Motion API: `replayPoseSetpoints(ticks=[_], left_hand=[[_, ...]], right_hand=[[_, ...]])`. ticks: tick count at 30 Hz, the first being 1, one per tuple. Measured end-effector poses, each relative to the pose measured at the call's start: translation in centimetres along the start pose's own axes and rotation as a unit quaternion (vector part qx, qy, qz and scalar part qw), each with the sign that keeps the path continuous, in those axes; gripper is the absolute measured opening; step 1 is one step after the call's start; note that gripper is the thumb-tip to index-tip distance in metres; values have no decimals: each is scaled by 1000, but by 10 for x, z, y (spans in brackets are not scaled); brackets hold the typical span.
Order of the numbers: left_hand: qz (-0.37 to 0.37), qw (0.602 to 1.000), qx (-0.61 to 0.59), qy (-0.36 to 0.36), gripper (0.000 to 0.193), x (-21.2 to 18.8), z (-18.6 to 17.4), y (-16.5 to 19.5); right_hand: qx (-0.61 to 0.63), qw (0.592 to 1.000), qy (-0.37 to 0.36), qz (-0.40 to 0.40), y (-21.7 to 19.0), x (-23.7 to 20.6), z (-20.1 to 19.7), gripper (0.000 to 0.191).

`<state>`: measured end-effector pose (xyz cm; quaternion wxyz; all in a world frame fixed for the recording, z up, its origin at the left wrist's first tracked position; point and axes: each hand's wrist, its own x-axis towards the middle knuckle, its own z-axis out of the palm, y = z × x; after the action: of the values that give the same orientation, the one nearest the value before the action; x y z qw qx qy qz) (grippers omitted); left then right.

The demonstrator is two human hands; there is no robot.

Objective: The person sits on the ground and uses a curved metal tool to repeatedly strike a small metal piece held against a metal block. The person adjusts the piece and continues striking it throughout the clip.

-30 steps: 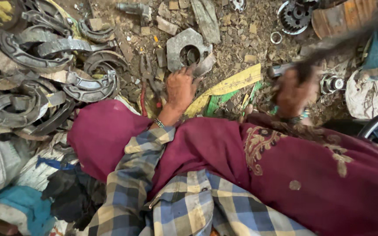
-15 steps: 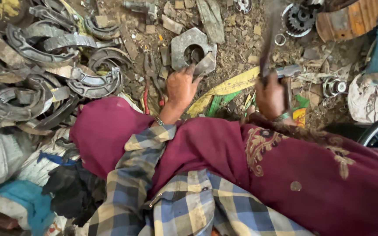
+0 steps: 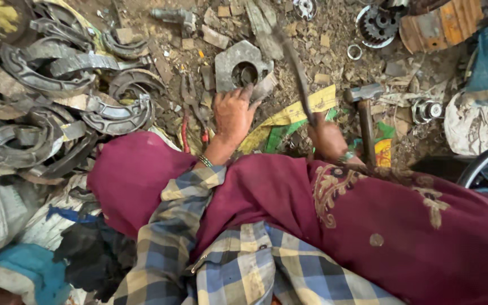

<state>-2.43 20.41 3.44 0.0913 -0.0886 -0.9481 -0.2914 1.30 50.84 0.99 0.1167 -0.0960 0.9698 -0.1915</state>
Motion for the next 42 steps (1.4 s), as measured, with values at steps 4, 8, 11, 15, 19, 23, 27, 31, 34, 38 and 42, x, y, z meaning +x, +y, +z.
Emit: replayPoseSetpoints(ticks=[4, 8, 11, 15, 19, 23, 27, 31, 34, 38, 42], left_hand=[[-3, 1000, -1, 7, 47, -1, 1, -4], [19, 1000, 4, 14, 52, -3, 5, -7], [18, 1000, 12, 7, 52, -6, 6, -5], [-4, 1000, 20, -8, 49, -9, 2, -1], [-11, 1000, -2, -16, 50, -9, 1, 3], [9, 1000, -10, 21, 49, -7, 6, 2], [34, 999, 0, 9, 48, -5, 13, 0], [22, 1000, 8, -1, 47, -10, 12, -1], [10, 1000, -1, -2, 44, -12, 8, -2], [4, 1000, 2, 13, 47, -10, 3, -5], [-1, 1000, -7, -4, 49, -13, -1, -11]], right_hand=[[207, 968, 141, 15, -7, 1, -55, 14], [424, 815, 385, -91, -18, 8, -102, 22], [334, 806, 463, -154, -14, 15, -78, 23], [-19, 993, -83, 78, 3, 5, 7, 29], [-24, 997, 44, -52, 23, -12, 17, 36], [247, 949, 180, 78, 9, -4, -47, 23], [393, 824, 376, -160, -13, 12, -87, 20], [202, 963, 173, -37, -17, 10, -41, 20], [-78, 991, -104, 14, -11, 0, 10, 24], [-25, 999, 44, 13, -7, -7, 15, 24], [224, 955, 190, -39, -15, -4, -40, 18]])
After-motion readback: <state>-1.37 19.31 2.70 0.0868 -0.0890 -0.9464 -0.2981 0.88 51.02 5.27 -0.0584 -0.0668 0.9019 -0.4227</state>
